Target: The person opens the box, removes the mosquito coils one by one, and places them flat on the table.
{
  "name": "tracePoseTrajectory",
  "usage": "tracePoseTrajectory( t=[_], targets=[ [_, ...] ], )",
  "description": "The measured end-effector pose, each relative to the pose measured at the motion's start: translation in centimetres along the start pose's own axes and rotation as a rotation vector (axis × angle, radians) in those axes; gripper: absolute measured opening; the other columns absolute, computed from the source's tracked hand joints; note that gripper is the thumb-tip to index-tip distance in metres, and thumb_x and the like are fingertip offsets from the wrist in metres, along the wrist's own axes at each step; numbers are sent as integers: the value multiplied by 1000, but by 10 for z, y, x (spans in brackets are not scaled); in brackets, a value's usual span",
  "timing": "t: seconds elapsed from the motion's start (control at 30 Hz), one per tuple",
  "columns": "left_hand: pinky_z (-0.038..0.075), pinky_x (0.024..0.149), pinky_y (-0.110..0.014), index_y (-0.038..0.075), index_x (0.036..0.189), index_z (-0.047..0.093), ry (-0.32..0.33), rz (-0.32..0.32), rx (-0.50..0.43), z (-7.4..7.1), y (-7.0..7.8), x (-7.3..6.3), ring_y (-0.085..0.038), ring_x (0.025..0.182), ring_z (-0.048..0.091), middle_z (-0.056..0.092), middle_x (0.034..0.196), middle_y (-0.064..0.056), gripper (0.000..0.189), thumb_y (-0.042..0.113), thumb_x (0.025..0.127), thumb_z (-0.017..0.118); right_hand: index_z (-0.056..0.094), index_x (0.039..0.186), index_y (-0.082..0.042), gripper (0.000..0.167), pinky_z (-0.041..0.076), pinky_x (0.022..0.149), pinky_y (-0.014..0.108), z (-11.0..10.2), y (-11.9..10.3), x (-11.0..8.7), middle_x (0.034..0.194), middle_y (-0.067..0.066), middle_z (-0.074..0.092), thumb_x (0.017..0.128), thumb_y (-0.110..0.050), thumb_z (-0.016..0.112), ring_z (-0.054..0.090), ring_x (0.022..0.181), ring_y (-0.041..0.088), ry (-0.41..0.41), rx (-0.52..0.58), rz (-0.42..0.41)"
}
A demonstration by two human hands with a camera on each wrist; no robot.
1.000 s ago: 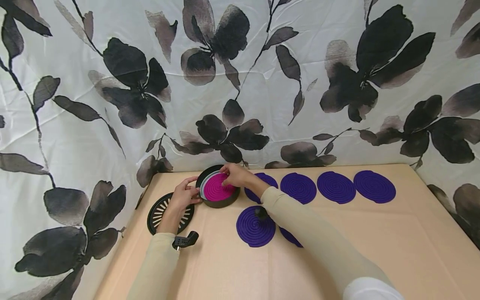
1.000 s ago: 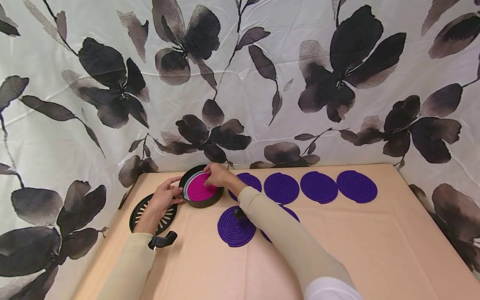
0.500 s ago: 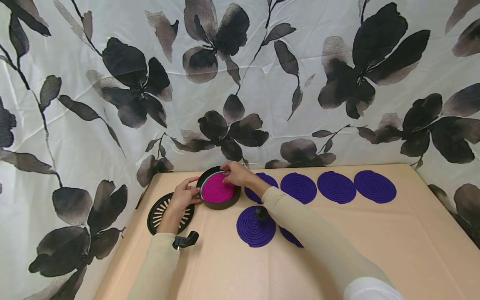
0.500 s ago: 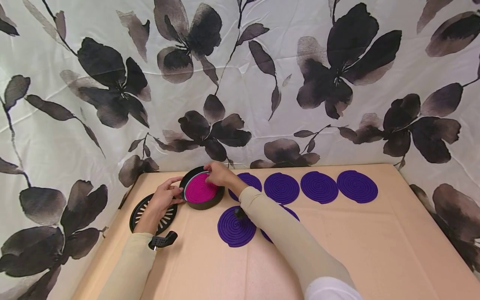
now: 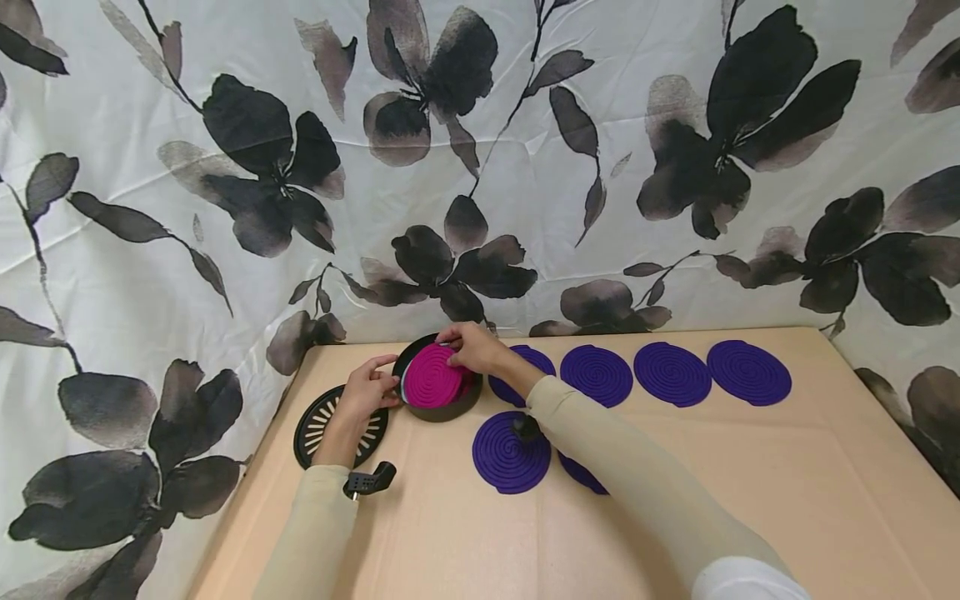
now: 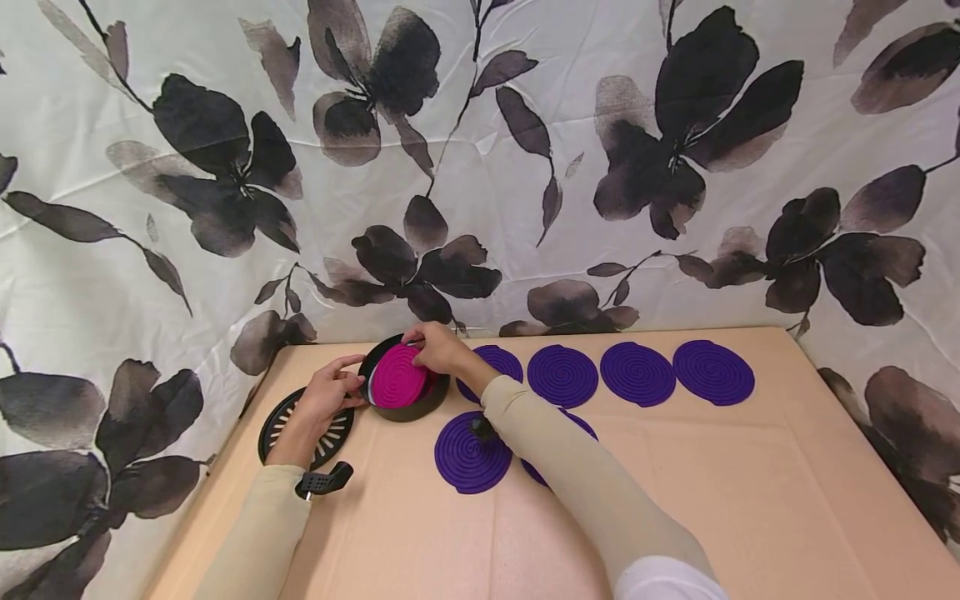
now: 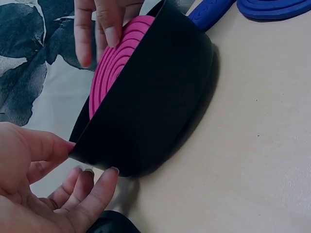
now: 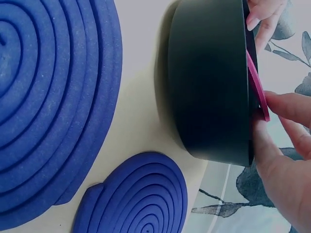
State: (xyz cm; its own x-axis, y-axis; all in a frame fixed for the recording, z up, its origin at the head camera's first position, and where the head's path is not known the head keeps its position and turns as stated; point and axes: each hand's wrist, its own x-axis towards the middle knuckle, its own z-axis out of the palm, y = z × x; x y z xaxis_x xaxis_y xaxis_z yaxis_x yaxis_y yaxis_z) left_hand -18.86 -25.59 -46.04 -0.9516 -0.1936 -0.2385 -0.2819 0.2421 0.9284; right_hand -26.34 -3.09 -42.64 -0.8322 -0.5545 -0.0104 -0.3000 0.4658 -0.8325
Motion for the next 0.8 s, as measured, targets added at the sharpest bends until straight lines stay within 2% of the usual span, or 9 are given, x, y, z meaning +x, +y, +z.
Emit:
tracePoseTrajectory(
  t=[0.07,0.13,0.23,0.27,0.43,0.63,0.8],
  targets=[
    [62,80,-37,9,149,49,5,-1,2,0,1,1,-22,85,62,52,105,-11,46,2,104,51,70,122,-2,36,55,97,31,-2,2,1,123,12,69,87,5,74,63,114,23,-14,-9,0],
    [62,80,-38,9,148,50,11,-7,1,1,2,2,-21,82,62,53,105,-11,45,2,103,51,71,119,-3,33,56,87,27,-5,5,1,114,10,71,87,4,75,64,102,19,-34,-19,1],
    [62,79,-39,8,147,50,22,-17,-5,3,5,4,-19,78,63,54,105,-11,45,0,102,51,73,117,-2,31,55,69,22,-8,8,3,101,9,70,86,5,75,60,82,13,-72,17,9],
    [62,78,-38,7,146,51,26,-19,-8,4,5,4,-19,78,63,54,104,-11,45,0,102,52,73,116,-2,31,56,67,22,-9,9,3,98,9,69,86,6,75,59,79,12,-80,33,15],
    [63,77,-37,6,146,50,37,-7,-5,4,6,4,-19,83,62,52,106,-12,46,-2,101,51,72,118,-1,34,62,71,29,-11,13,2,103,12,66,86,9,74,65,74,11,-92,150,31],
    [62,85,-42,7,148,48,39,-6,-1,3,5,3,-21,89,61,52,109,-14,47,-1,101,50,72,121,-1,37,63,76,32,-16,18,-2,114,14,63,86,10,73,67,84,15,-67,266,39],
    [63,83,-41,6,148,48,38,-1,-1,2,5,1,-22,89,62,52,108,-14,48,-1,101,50,71,122,-3,37,63,82,36,-23,17,-10,116,14,63,87,8,72,66,91,19,-40,314,50]
  ],
)
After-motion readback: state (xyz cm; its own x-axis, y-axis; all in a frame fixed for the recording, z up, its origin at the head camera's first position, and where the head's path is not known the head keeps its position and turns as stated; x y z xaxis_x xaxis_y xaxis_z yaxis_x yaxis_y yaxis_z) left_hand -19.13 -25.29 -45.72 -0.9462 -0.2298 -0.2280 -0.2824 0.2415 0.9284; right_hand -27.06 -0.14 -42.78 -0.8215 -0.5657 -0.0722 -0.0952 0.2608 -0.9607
